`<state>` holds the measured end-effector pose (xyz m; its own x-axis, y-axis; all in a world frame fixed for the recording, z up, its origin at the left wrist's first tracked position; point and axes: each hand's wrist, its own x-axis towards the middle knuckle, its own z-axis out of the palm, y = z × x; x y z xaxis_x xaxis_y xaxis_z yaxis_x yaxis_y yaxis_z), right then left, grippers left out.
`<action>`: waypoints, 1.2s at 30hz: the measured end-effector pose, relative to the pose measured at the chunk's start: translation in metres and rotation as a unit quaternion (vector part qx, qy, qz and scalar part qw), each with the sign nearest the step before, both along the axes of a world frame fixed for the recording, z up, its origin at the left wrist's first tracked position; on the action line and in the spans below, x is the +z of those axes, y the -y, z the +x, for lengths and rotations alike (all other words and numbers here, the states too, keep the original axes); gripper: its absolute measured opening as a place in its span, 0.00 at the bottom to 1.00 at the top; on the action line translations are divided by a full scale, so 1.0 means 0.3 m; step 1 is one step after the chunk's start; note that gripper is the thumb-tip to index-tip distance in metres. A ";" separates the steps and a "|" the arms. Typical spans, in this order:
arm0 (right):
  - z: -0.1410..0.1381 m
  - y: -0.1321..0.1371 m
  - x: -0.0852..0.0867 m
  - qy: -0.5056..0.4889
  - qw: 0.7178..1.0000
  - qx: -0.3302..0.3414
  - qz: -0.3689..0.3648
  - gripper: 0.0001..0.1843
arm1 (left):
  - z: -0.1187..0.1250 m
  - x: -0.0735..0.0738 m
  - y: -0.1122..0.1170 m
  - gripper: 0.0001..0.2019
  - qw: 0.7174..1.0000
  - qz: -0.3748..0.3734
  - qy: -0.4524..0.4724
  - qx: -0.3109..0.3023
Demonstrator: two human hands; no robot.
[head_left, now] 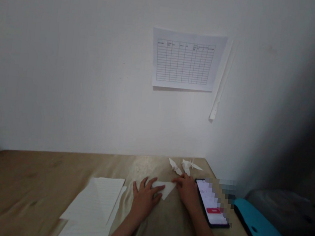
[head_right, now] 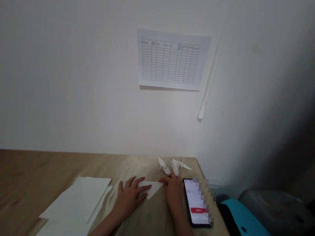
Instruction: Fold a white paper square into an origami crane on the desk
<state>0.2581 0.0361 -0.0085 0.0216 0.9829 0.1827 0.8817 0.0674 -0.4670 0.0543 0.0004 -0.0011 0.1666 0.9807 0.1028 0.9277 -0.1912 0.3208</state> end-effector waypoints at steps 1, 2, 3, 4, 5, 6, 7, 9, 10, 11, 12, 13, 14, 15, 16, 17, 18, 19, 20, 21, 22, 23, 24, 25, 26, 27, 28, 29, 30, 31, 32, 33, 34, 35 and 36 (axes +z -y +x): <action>0.000 -0.001 0.000 0.004 1.000 -0.002 0.000 0.20 | -0.001 -0.002 0.000 0.19 1.000 0.000 0.001 0.001; 0.001 -0.002 -0.001 0.007 1.000 -0.004 0.000 0.20 | -0.002 -0.004 -0.001 0.18 1.000 0.000 0.002 0.001; 0.003 -0.002 -0.003 0.008 1.000 -0.006 0.001 0.21 | -0.003 -0.007 -0.002 0.19 1.000 0.001 0.002 0.002; 0.005 -0.002 -0.006 0.008 1.000 -0.007 0.004 0.21 | -0.004 -0.010 -0.003 0.19 1.000 0.002 0.000 0.004; 0.008 -0.001 -0.011 0.005 1.000 -0.004 0.006 0.21 | -0.005 -0.013 -0.004 0.20 1.000 0.004 -0.003 0.009; 0.011 0.001 -0.015 0.002 1.000 0.000 0.010 0.22 | -0.006 -0.016 -0.006 0.22 1.000 0.005 -0.006 0.015; 0.014 0.004 -0.020 -0.001 1.000 0.005 0.014 0.22 | -0.008 -0.019 -0.008 0.23 1.000 0.006 -0.010 0.021; 0.016 0.012 -0.026 -0.008 1.000 0.017 0.024 0.22 | -0.010 -0.023 -0.011 0.26 0.999 0.005 -0.018 0.031; 0.015 0.017 -0.028 -0.010 0.999 0.023 0.029 0.21 | -0.010 -0.024 -0.012 0.27 0.999 0.003 -0.021 0.033; 0.013 0.022 -0.029 -0.012 0.999 0.027 0.036 0.20 | -0.011 -0.024 -0.013 0.28 0.999 0.003 -0.024 0.033; 0.009 0.027 -0.029 -0.011 0.999 0.029 0.042 0.19 | -0.011 -0.024 -0.013 0.28 0.999 0.002 -0.026 0.032; 0.005 0.031 -0.029 -0.011 0.998 0.030 0.047 0.18 | -0.011 -0.023 -0.013 0.28 0.999 0.002 -0.027 0.033; 0.000 0.034 -0.030 -0.009 0.998 0.029 0.052 0.17 | -0.011 -0.022 -0.013 0.27 0.999 0.001 -0.026 0.034; -0.005 0.036 -0.030 -0.008 0.998 0.027 0.056 0.15 | -0.011 -0.020 -0.014 0.27 0.999 0.000 -0.023 0.035; -0.008 0.037 -0.031 -0.007 0.998 0.027 0.059 0.14 | -0.011 -0.018 -0.014 0.27 0.999 -0.001 -0.019 0.037; -0.011 0.038 -0.032 -0.007 0.998 0.027 0.060 0.13 | -0.011 -0.015 -0.014 0.26 0.999 -0.002 -0.014 0.039; -0.013 0.038 -0.034 -0.008 0.998 0.028 0.060 0.12 | -0.012 -0.013 -0.015 0.25 0.999 -0.005 -0.008 0.041; -0.014 0.040 -0.036 -0.009 0.998 0.030 0.059 0.11 | -0.012 -0.010 -0.016 0.25 0.999 -0.008 -0.001 0.042; -0.015 0.041 -0.037 -0.011 0.998 0.032 0.057 0.11 | -0.013 -0.007 -0.016 0.24 0.999 -0.010 0.007 0.042; -0.015 0.044 -0.038 -0.015 0.998 0.037 0.056 0.12 | -0.014 -0.004 -0.017 0.24 0.999 -0.011 0.015 0.042; -0.016 0.047 -0.039 -0.021 0.997 0.047 0.055 0.13 | -0.015 -0.002 -0.016 0.24 0.999 -0.011 0.023 0.042; -0.017 0.051 -0.040 -0.028 0.996 0.062 0.057 0.15 | -0.015 0.001 -0.016 0.23 0.999 -0.009 0.031 0.042; -0.018 0.055 -0.040 -0.037 0.994 0.079 0.059 0.17 | -0.015 0.003 -0.015 0.23 0.998 -0.005 0.038 0.041; -0.020 0.059 -0.041 -0.046 0.992 0.098 0.060 0.19 | -0.015 0.006 -0.014 0.22 0.998 0.001 0.043 0.041; -0.022 0.061 -0.040 -0.056 0.990 0.116 0.060 0.19 | -0.014 0.008 -0.012 0.22 0.998 0.008 0.047 0.043; -0.024 0.062 -0.040 -0.065 0.988 0.130 0.059 0.19 | -0.012 0.011 -0.011 0.21 0.998 0.014 0.050 0.044; -0.026 0.063 -0.039 -0.075 0.986 0.138 0.058 0.17 | -0.011 0.014 -0.010 0.20 0.997 0.020 0.052 0.046; -0.027 0.062 -0.038 -0.086 0.984 0.142 0.058 0.15 | -0.009 0.016 -0.009 0.20 0.997 0.024 0.053 0.048; -0.029 0.061 -0.036 -0.097 0.983 0.142 0.058 0.13 | -0.008 0.018 -0.008 0.19 0.997 0.027 0.054 0.047; -0.029 0.059 -0.034 -0.108 0.983 0.139 0.058 0.11 | -0.007 0.019 -0.009 0.19 0.997 0.028 0.055 0.047; -0.030 0.058 -0.032 -0.118 0.982 0.134 0.060 0.09 | -0.007 0.018 -0.010 0.20 0.997 0.028 0.057 0.047; -0.031 0.057 -0.030 -0.126 0.982 0.128 0.060 0.07 | -0.008 0.015 -0.013 0.21 0.997 0.029 0.059 0.047; -0.031 0.056 -0.029 -0.131 0.982 0.123 0.059 0.06 | -0.009 0.011 -0.016 0.23 0.996 0.033 0.063 0.047; -0.031 0.055 -0.028 -0.135 0.982 0.119 0.057 0.06 | -0.012 0.006 -0.021 0.25 0.996 0.038 0.068 0.049; -0.030 0.054 -0.028 -0.139 0.982 0.116 0.056 0.05 | -0.015 -0.001 -0.026 0.28 0.995 0.045 0.075 0.051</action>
